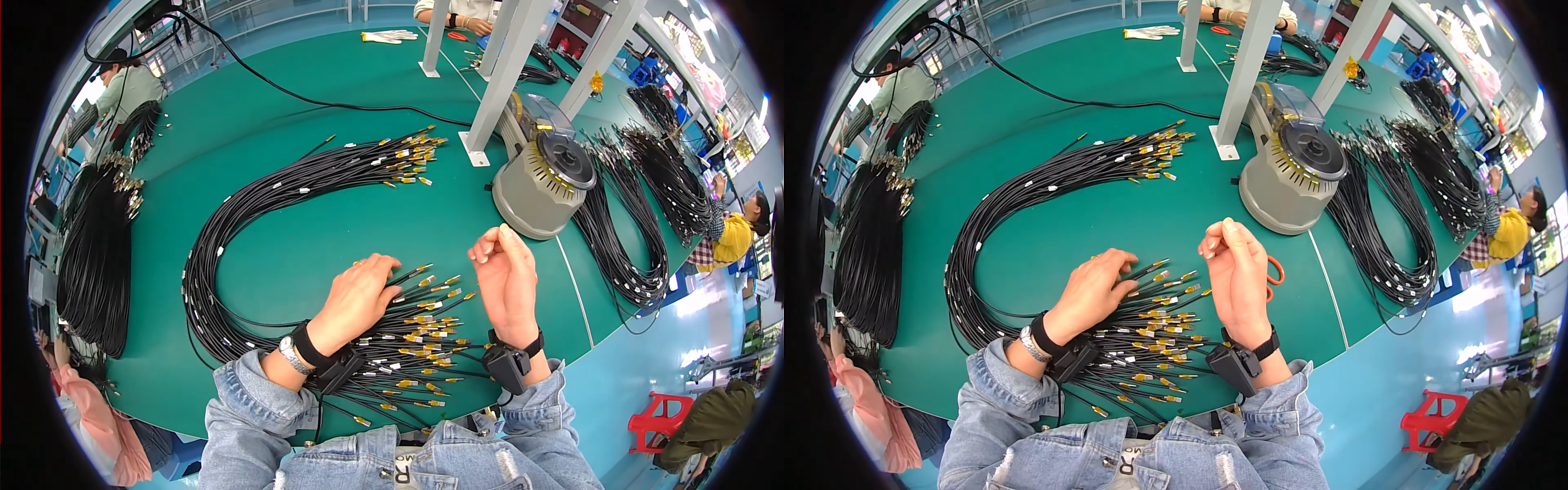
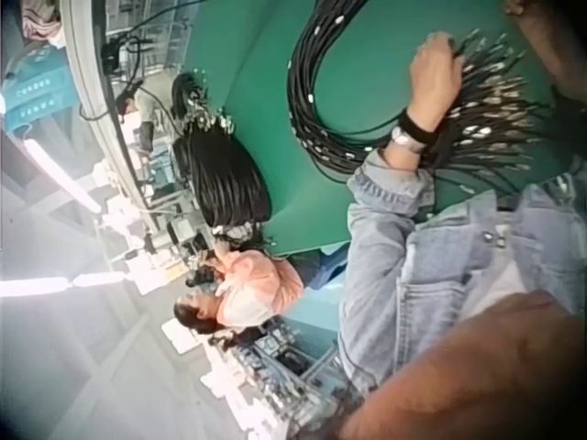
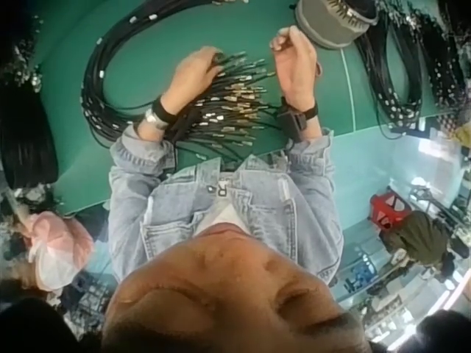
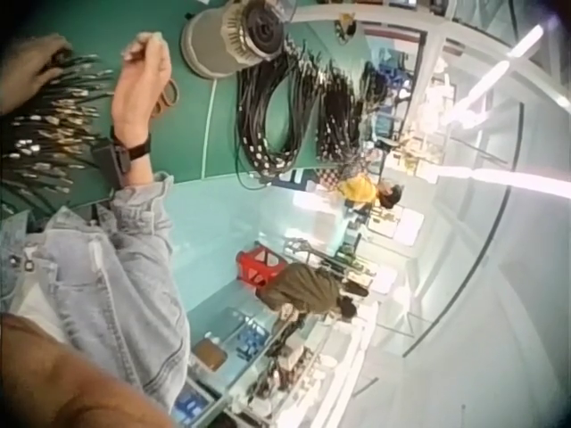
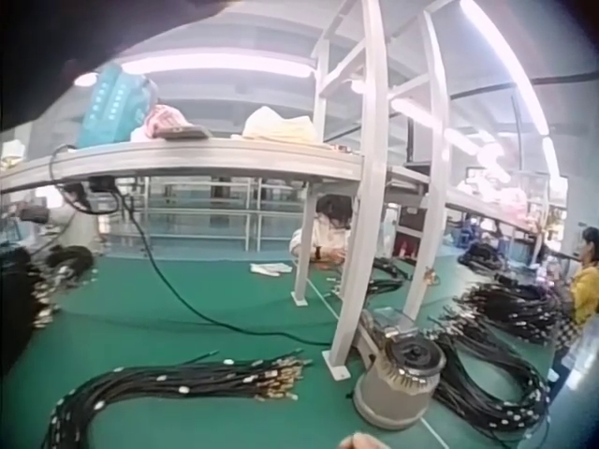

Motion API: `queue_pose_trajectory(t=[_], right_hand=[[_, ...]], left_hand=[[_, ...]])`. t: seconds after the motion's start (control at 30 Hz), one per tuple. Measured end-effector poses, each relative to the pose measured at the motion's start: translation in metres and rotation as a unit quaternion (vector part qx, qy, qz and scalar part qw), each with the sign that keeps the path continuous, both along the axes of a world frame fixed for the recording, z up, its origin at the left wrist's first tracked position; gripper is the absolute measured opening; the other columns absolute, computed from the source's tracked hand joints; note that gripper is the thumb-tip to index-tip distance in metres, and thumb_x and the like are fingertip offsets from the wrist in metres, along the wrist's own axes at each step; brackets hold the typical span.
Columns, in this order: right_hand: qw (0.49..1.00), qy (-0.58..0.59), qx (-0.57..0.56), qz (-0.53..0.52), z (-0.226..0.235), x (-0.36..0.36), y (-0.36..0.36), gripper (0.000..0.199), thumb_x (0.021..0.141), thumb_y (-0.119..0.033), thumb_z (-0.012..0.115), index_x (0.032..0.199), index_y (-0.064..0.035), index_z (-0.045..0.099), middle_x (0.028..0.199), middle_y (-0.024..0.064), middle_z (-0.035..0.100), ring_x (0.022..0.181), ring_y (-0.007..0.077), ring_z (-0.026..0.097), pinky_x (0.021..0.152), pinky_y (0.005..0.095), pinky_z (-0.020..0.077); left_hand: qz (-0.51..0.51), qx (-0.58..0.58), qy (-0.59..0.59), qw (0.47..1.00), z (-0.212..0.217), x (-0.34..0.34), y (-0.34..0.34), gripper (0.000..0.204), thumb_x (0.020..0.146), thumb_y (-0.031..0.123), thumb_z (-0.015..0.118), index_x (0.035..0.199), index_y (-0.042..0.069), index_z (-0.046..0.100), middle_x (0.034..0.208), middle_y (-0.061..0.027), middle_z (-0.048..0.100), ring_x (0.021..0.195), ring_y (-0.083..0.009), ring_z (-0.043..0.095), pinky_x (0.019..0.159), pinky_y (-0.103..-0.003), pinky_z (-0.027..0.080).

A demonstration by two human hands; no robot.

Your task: The person picks up a cable, peels a yellow sticker from its connector by hand, and repeats this for several more cables. They then gather the cables into a bundle, lift them, and place the bundle back onto the table.

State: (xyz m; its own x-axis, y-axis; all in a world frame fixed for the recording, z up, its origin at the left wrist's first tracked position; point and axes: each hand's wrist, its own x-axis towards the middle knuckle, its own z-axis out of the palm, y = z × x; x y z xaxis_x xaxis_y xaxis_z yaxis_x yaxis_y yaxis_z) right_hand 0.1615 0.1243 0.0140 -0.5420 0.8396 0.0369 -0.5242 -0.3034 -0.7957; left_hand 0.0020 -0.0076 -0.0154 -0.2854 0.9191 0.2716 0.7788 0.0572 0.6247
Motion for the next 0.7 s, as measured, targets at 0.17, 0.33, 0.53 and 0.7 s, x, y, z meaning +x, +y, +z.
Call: queue_pose_trajectory(t=[0.17, 0.33, 0.53, 0.7], right_hand=[[1.000, -0.013, -0.001, 0.013, 0.002, 0.001, -0.001, 0.023, 0.095, -0.020, 0.048, 0.081, -0.0023, 0.053, 0.071, 0.0028, 0.046, 0.068, 0.0136, 0.043, 0.072, 0.0301, 0.0376], [0.999, -0.023, 0.011, 0.032, 0.001, 0.000, -0.005, 0.023, 0.095, -0.019, 0.047, 0.081, -0.0018, 0.053, 0.072, 0.0029, 0.047, 0.067, 0.0136, 0.043, 0.070, 0.0300, 0.0378], [0.983, -0.134, 0.111, 0.051, 0.002, -0.002, -0.012, 0.018, 0.092, -0.014, 0.053, 0.083, 0.0006, 0.058, 0.080, 0.0042, 0.056, 0.074, 0.0128, 0.050, 0.073, 0.0280, 0.0414], [0.946, -0.253, 0.180, 0.091, 0.004, -0.002, -0.015, 0.014, 0.089, -0.010, 0.057, 0.085, 0.0020, 0.061, 0.084, 0.0044, 0.060, 0.080, 0.0116, 0.054, 0.077, 0.0259, 0.0433]], left_hand=[[-0.031, -0.055, 0.058, 0.996, -0.007, 0.000, -0.002, 0.009, 0.078, 0.009, 0.063, 0.082, 0.002, 0.059, 0.076, -0.0112, 0.059, 0.075, -0.0306, 0.058, 0.068, -0.040, 0.046], [-0.033, -0.072, 0.055, 0.995, -0.009, -0.003, -0.003, 0.012, 0.079, 0.008, 0.063, 0.086, 0.003, 0.056, 0.076, -0.0112, 0.059, 0.074, -0.0318, 0.058, 0.066, -0.041, 0.046], [0.037, -0.036, 0.016, 0.999, -0.002, -0.003, -0.001, 0.012, 0.078, 0.008, 0.064, 0.088, 0.004, 0.057, 0.078, -0.0105, 0.057, 0.076, -0.0312, 0.057, 0.066, -0.040, 0.046], [0.023, 0.033, 0.101, 0.994, 0.006, 0.001, 0.000, 0.012, 0.077, 0.007, 0.064, 0.085, 0.005, 0.056, 0.082, -0.0101, 0.054, 0.080, -0.0304, 0.056, 0.067, -0.040, 0.046]])
